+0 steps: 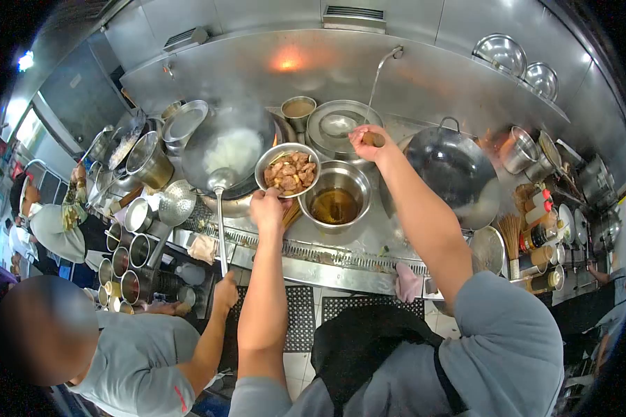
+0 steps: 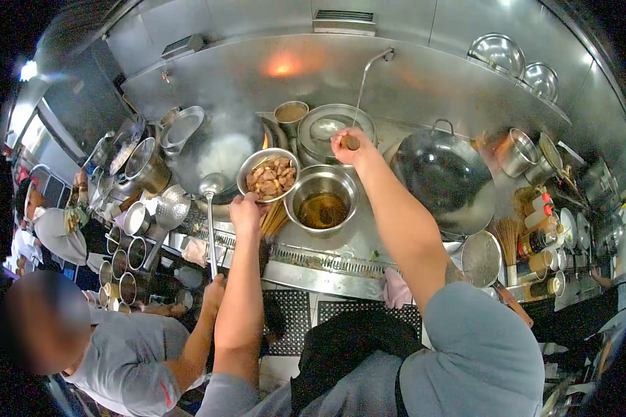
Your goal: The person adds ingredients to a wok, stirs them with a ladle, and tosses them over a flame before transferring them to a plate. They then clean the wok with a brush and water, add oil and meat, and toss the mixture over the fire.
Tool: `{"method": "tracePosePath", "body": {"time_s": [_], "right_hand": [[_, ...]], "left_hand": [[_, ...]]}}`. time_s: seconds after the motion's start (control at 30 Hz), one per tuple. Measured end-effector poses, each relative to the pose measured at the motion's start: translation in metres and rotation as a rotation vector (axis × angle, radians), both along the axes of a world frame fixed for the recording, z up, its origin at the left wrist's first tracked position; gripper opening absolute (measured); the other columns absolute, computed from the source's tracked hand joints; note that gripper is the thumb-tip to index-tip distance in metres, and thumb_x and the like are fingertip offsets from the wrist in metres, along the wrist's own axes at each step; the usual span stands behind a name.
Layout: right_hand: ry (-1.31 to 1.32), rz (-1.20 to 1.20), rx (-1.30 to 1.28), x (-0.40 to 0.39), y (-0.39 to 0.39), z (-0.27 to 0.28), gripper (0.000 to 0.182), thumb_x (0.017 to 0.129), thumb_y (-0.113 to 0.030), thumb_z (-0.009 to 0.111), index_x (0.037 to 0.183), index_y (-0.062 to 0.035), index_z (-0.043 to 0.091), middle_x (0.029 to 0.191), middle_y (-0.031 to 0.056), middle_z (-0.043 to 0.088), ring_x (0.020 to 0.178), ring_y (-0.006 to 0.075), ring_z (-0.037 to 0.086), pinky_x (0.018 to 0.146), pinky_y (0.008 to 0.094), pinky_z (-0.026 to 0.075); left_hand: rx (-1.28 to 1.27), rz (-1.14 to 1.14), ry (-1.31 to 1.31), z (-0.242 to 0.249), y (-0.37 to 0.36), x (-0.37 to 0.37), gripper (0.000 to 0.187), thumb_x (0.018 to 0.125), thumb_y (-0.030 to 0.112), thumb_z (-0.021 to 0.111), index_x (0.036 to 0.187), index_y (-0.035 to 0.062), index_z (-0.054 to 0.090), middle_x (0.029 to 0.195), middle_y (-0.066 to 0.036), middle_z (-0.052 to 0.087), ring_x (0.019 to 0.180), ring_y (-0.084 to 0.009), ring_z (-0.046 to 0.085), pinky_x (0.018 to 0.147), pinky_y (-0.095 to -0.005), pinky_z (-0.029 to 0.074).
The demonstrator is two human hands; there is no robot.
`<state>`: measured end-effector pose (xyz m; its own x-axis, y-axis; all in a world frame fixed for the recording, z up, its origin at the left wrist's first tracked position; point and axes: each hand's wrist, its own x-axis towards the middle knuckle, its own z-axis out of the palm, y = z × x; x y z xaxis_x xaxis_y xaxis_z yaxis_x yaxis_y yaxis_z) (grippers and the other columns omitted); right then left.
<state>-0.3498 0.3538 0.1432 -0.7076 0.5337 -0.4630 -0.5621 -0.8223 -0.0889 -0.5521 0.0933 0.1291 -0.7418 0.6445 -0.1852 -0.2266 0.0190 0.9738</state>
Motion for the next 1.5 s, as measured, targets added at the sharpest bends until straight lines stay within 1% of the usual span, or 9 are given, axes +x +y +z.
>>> {"method": "tracePosePath", "body": {"time_s": [0.13, 0.33, 0.43, 0.53, 0.63, 1.03, 1.2, 1.27, 1.5], "right_hand": [[-0.017, -0.013, 0.019, 0.01, -0.012, 0.021, 0.01, 0.089, 0.0, 0.046, 0.095, 0.0054, 0.04, 0.062, 0.0052, 0.046, 0.042, 0.0113, 0.05, 0.044, 0.0226, 0.052], [-0.017, 0.047, -0.025, 0.025, -0.018, 0.036, 0.008, 0.086, 0.003, 0.047, 0.082, 0.003, 0.041, 0.067, 0.0032, 0.044, 0.043, 0.0096, 0.048, 0.045, 0.0217, 0.053], [-0.191, -0.021, 0.111, 0.022, -0.028, 0.035, 0.021, 0.088, 0.0, 0.05, 0.104, 0.0068, 0.039, 0.064, 0.0002, 0.047, 0.044, 0.0074, 0.051, 0.041, 0.0179, 0.047], [-0.283, 0.059, 0.229, 0.023, -0.035, 0.038, 0.017, 0.089, -0.002, 0.049, 0.102, 0.0052, 0.041, 0.062, -0.0021, 0.047, 0.044, 0.006, 0.051, 0.041, 0.0177, 0.046], [-0.343, 0.118, 0.246, 0.021, -0.03, 0.033, 0.014, 0.088, -0.003, 0.047, 0.074, -0.0054, 0.044, 0.062, -0.0005, 0.049, 0.043, 0.0083, 0.05, 0.043, 0.0218, 0.05], [-0.478, 0.125, 0.48, 0.009, -0.038, 0.042, 0.016, 0.091, -0.009, 0.045, 0.076, -0.0056, 0.047, 0.055, -0.0023, 0.049, 0.042, 0.0085, 0.048, 0.041, 0.0249, 0.045], [-0.249, 0.091, 0.325, 0.011, -0.026, 0.057, 0.007, 0.091, -0.006, 0.047, 0.09, 0.0005, 0.045, 0.057, -0.0022, 0.048, 0.044, 0.0069, 0.05, 0.041, 0.0204, 0.046], [-0.09, 0.098, 0.224, 0.016, -0.021, 0.069, 0.017, 0.09, -0.005, 0.049, 0.101, 0.0039, 0.04, 0.06, -0.0006, 0.048, 0.044, 0.0077, 0.051, 0.041, 0.0188, 0.048], [0.104, 0.13, 0.071, 0.028, -0.029, 0.114, 0.027, 0.09, -0.002, 0.046, 0.112, 0.0065, 0.033, 0.061, 0.001, 0.047, 0.045, 0.0121, 0.052, 0.043, 0.023, 0.05]], "left_hand": [[0.081, 0.012, 0.013, -0.008, 0.036, -0.001, 0.019, 0.084, 0.007, 0.053, 0.087, -0.0119, 0.055, 0.075, -0.02, 0.065, 0.054, -0.0229, 0.065, 0.046, -0.0315, 0.053], [0.019, -0.002, 0.043, -0.019, 0.07, 0.0, 0.021, 0.082, 0.007, 0.054, 0.085, -0.0139, 0.056, 0.075, -0.02, 0.065, 0.054, -0.0234, 0.065, 0.047, -0.0334, 0.054], [0.009, -0.014, 0.043, -0.015, 0.071, 0.006, 0.022, 0.081, 0.007, 0.054, 0.086, -0.0147, 0.057, 0.076, -0.02, 0.065, 0.055, -0.0241, 0.065, 0.047, -0.0337, 0.054], [0.008, -0.035, 0.037, -0.01, 0.07, 0.013, 0.024, 0.081, 0.007, 0.054, 0.09, -0.0153, 0.056, 0.079, -0.021, 0.065, 0.055, -0.0245, 0.064, 0.049, -0.0337, 0.053], [0.024, -0.041, 0.024, -0.004, 0.067, 0.017, 0.022, 0.081, 0.006, 0.053, 0.089, -0.0145, 0.056, 0.08, -0.021, 0.064, 0.055, -0.0248, 0.064, 0.048, -0.0341, 0.053], [0.06, -0.001, 0.004, -0.008, 0.061, 0.012, 0.021, 0.082, 0.006, 0.052, 0.088, -0.0141, 0.055, 0.083, -0.021, 0.063, 0.055, -0.0244, 0.064, 0.045, -0.0328, 0.053], [0.06, 0.004, 0.016, -0.022, 0.065, 0.003, 0.023, 0.082, 0.008, 0.052, 0.088, -0.0147, 0.056, 0.08, -0.021, 0.064, 0.054, -0.024, 0.065, 0.047, -0.0339, 0.053], [0.05, -0.001, 0.04, -0.027, 0.068, 0.0, 0.024, 0.082, 0.008, 0.052, 0.088, -0.0145, 0.056, 0.078, -0.021, 0.064, 0.053, -0.0239, 0.065, 0.048, -0.0344, 0.053], [-0.031, 0.0, 0.099, -0.025, 0.076, 0.006, 0.025, 0.083, 0.011, 0.053, 0.086, -0.014, 0.058, 0.071, -0.02, 0.065, 0.052, -0.0245, 0.065, 0.049, -0.0351, 0.053]]}}
